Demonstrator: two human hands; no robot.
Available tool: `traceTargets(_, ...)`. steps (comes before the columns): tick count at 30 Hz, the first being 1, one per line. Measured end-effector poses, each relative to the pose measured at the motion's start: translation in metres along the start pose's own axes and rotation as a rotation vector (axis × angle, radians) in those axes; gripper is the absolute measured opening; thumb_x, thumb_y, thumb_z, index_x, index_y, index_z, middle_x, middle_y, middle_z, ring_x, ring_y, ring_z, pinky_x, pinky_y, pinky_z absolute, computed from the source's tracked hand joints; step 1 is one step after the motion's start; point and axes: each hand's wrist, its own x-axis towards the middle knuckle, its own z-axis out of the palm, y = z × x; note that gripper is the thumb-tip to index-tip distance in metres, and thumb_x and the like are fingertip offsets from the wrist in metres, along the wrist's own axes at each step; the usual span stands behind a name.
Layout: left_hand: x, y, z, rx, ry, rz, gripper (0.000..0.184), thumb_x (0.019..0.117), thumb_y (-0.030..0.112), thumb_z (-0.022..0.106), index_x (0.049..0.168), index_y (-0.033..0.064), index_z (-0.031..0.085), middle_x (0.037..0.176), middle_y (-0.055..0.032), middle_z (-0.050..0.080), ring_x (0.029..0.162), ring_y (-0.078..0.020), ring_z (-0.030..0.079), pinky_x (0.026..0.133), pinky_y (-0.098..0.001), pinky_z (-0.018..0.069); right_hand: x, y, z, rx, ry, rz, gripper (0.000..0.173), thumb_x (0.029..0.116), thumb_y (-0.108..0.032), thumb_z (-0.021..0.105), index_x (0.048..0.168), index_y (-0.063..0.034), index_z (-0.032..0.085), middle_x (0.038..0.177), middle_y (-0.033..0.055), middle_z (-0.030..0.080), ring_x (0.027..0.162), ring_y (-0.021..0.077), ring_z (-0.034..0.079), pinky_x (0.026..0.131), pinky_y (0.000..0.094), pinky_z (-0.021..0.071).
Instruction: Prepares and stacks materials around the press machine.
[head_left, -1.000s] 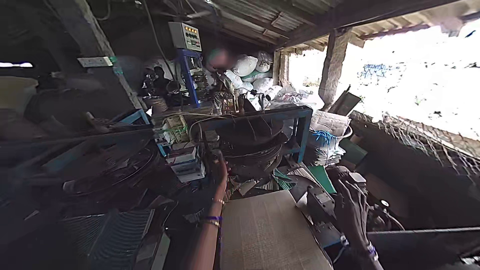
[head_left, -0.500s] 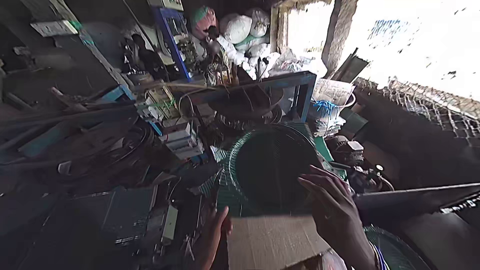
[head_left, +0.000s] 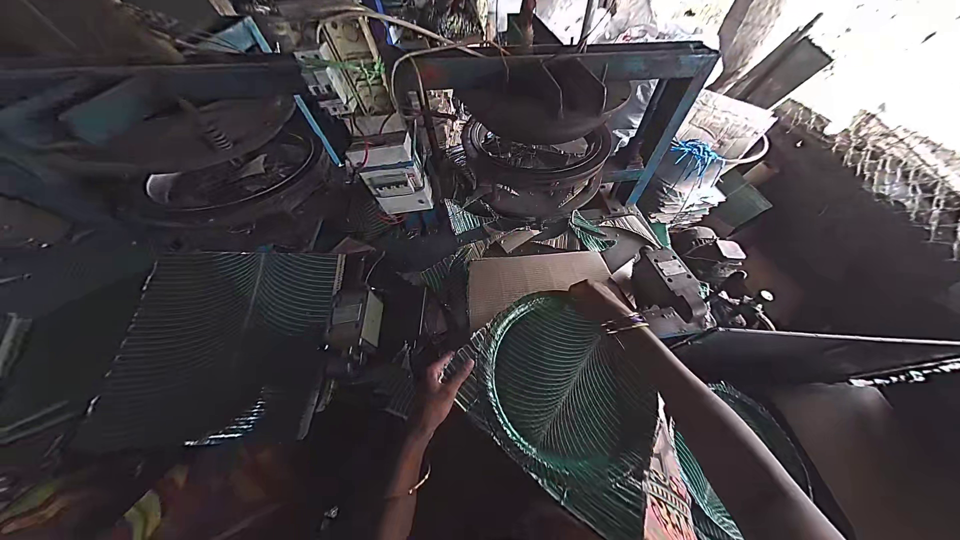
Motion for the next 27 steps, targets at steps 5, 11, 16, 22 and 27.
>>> traceTargets(5, -0.028, -0.033, -0.065, 0.178, 0.103, 0.020, 0.045, 0.0956, 0.024, 0.065, 0.126, -0.0083, 0.064, 0.124, -0.0258, 0.067, 0.119, -0.0307, 0.064, 0.107, -0.0476, 0.0479, -0.052, 0.063, -0.035, 0.304, 0.327, 0.009, 0.022, 0.0976, -0.016, 0.070, 0.112, 0.0003, 0.070, 0.097, 0.0199, 0.071, 0.087, 0.0324, 0.069, 0.081, 0.0557, 0.0554)
traceTargets(11, -0.055, -0.066, -0.115, 0.808, -0.261, -0.204, 0.054, 0.0912, 0.029, 0.077, 0.133, -0.0013, 0.062, 0.126, -0.0307, 0.064, 0.120, -0.0496, 0.060, 0.105, -0.0662, 0.0427, -0.118, 0.098, -0.046, 0.679, 0.828, 0.216, 0.035, 0.1008, -0.025, 0.066, 0.128, -0.0026, 0.062, 0.116, 0.0180, 0.068, 0.100, 0.0252, 0.066, 0.087, 0.0511, 0.0540)
traceTargets(16, -0.036, 0.028, -0.008, 0.233, -0.166, 0.347, 0.101, 0.0838, 0.068, 0.068, 0.152, -0.0007, 0.041, 0.146, -0.0163, 0.056, 0.134, -0.0274, 0.055, 0.106, -0.0467, 0.0497, -0.129, 0.079, -0.013, 0.911, 0.998, 0.181, 0.037, 0.1003, -0.026, 0.066, 0.131, -0.0054, 0.062, 0.119, 0.0103, 0.068, 0.103, 0.0140, 0.065, 0.089, 0.0388, 0.0562)
traceTargets(22, -0.060, 0.074, 0.156, -0.054, -0.462, 0.296, 0.046, 0.0918, 0.034, 0.073, 0.115, -0.0050, 0.066, 0.098, -0.0078, 0.074, 0.089, -0.0106, 0.072, 0.085, -0.0314, 0.0602, -0.153, 0.064, 0.030, 1.264, 1.211, 0.204, 0.021, 0.1015, -0.018, 0.063, 0.118, -0.0050, 0.065, 0.100, 0.0050, 0.070, 0.089, 0.0117, 0.067, 0.081, 0.0333, 0.0583)
traceTargets(27, -0.056, 0.056, 0.103, 0.122, -0.851, 0.417, 0.019, 0.0964, 0.012, 0.064, 0.111, 0.0045, 0.074, 0.110, -0.0047, 0.075, 0.103, -0.0113, 0.071, 0.096, -0.0354, 0.0582, -0.250, 0.178, 0.049, 1.091, 1.631, 0.587, 0.023, 0.1036, -0.016, 0.059, 0.123, -0.0036, 0.060, 0.104, 0.0079, 0.068, 0.091, 0.0129, 0.066, 0.082, 0.0350, 0.0570)
